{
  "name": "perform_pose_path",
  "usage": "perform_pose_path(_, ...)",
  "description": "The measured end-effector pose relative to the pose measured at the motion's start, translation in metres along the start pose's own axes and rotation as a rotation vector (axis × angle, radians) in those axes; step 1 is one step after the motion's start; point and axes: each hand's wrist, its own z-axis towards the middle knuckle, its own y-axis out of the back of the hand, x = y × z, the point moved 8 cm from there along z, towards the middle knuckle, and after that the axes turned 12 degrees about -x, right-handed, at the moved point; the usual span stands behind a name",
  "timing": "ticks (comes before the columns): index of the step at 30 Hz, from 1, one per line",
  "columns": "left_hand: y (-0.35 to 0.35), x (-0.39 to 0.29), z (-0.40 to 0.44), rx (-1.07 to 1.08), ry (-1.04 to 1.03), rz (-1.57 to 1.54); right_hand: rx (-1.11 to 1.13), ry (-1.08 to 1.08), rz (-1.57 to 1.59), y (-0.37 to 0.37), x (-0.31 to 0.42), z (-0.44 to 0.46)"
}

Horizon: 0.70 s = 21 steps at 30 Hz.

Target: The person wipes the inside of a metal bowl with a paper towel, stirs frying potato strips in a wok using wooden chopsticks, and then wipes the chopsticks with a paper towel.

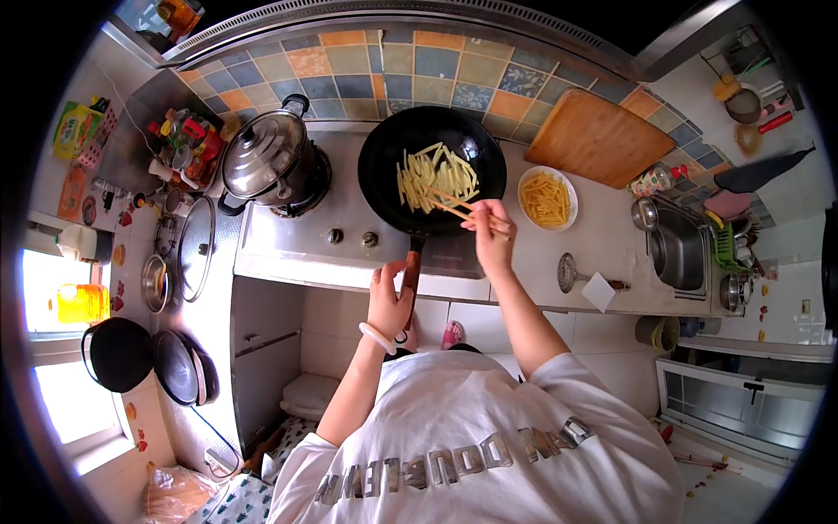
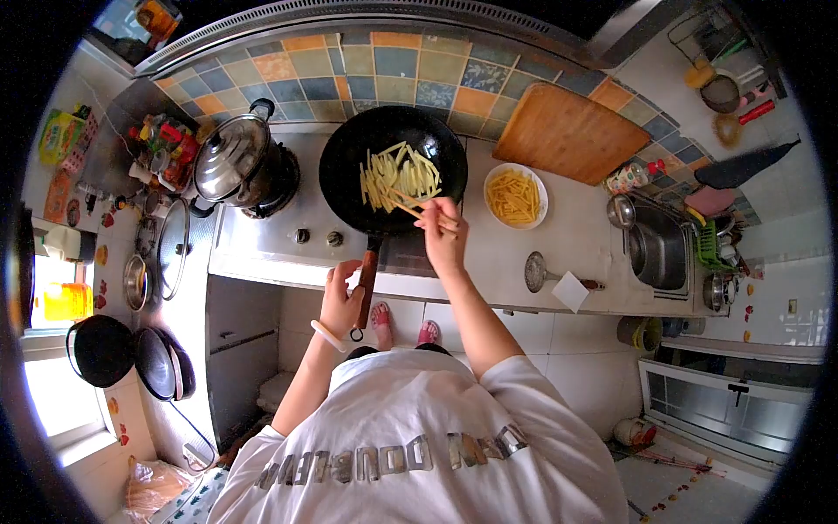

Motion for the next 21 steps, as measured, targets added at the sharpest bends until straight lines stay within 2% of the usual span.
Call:
perform_pose_path(10,-0.01,0.009,0.0,0.006,-0.052,0.004,-0.134,0.022,-0.192,0.069,0.028,0.026)
perform_pose_path(13,-0.012,0.009,0.001,0.013,-0.049,0.006,-0.115,0.118,-0.253,0.069,0.028,0.026)
perform_pose_path(21,-0.013,0.004,-0.002,0.015,-0.045,0.005,-0.006,0.09,-0.196,0.055,0.016,0.021)
